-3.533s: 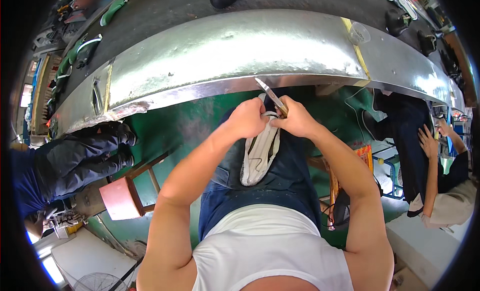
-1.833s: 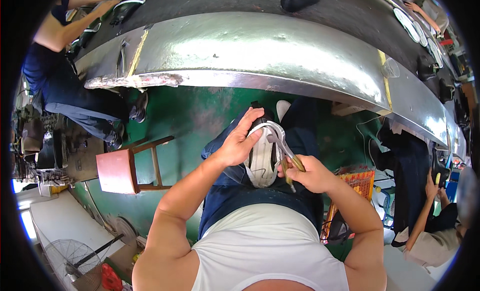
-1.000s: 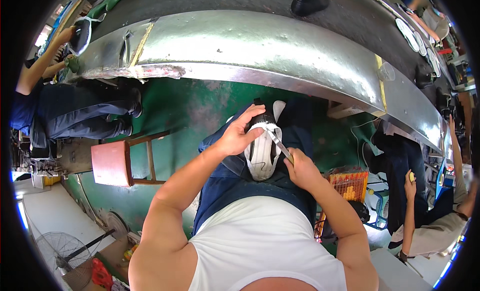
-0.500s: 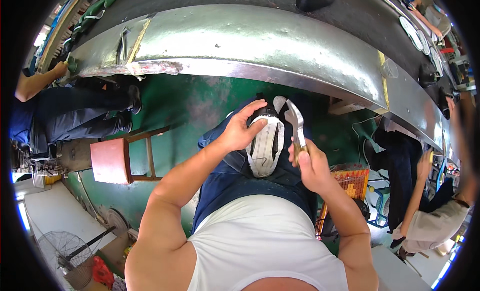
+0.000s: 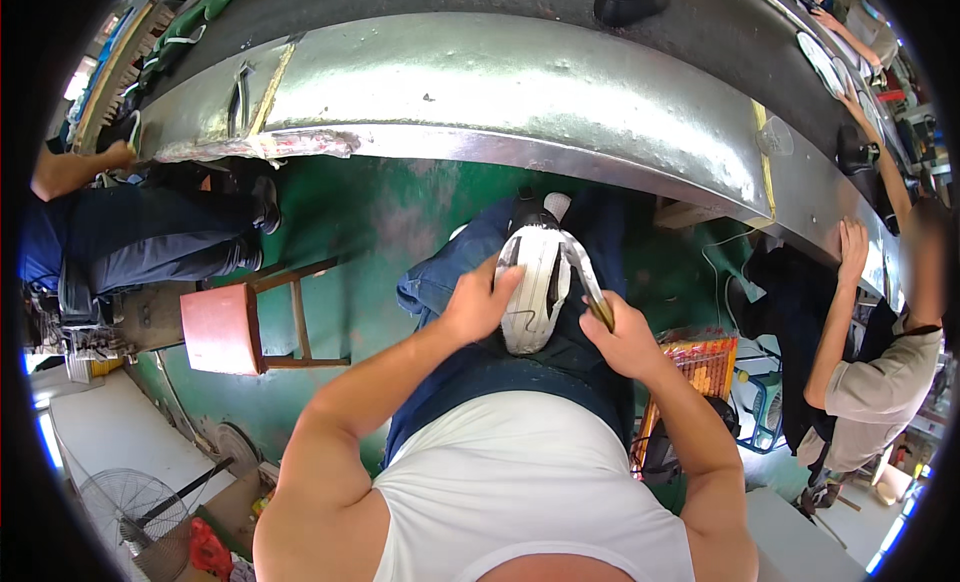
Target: Manually lasting a shoe upper onto a form using a set of pliers to pull and secure the material.
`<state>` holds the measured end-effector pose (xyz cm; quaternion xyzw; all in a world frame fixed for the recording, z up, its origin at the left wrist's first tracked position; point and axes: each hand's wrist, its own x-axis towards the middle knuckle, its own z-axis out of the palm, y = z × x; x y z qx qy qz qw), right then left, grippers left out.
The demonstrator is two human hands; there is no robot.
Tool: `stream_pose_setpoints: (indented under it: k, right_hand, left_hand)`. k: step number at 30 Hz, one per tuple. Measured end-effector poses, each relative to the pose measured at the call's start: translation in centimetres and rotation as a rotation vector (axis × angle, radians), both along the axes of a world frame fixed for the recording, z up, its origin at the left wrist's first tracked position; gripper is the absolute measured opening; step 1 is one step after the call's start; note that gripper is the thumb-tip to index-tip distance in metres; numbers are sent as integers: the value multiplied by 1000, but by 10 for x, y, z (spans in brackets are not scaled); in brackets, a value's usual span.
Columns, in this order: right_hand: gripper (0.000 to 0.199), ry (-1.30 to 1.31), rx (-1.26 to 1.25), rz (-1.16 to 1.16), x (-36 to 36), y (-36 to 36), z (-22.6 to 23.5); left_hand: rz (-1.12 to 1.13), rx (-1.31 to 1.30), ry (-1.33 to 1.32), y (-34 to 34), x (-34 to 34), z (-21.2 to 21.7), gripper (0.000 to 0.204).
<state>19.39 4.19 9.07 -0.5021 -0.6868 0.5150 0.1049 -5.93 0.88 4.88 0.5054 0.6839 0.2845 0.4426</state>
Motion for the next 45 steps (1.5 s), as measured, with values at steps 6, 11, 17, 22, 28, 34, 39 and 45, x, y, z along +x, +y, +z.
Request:
stream_pose_setpoints:
  k: [6,11,17,22,28,34,39,45]
  right_hand:
    - [35,-93,-233,39,30,-7,8]
    - [45,-144,111,312,36,-11,7]
    - [54,-177,241,357,37,-7,4]
    - [53,-337,442,383,29,-5,9]
    - [28,-616,157,656,-3,41,47]
    - [23,-460,137,703,-2,47,9]
    - [22,-303,187,598,0,36,-24]
    - [23,-239,257,303,4,1,-37]
  left_hand:
    - [-134,-110,-83,4,-4,-13,50]
    - [-208,-181,-708,16,7,-25,78]
    - [-293,-101,-298,-5,31,-29,92]
    - [-272,-73,-349,-9,38,-47,96]
    - [-253,-80,-275,-12,49,-39,90]
    - [270,-358,-1215,-7,41,-16,67]
    - [536,-402,-1036,8,50,-54,64]
    - [345,-133,-203,16,59,-62,58]
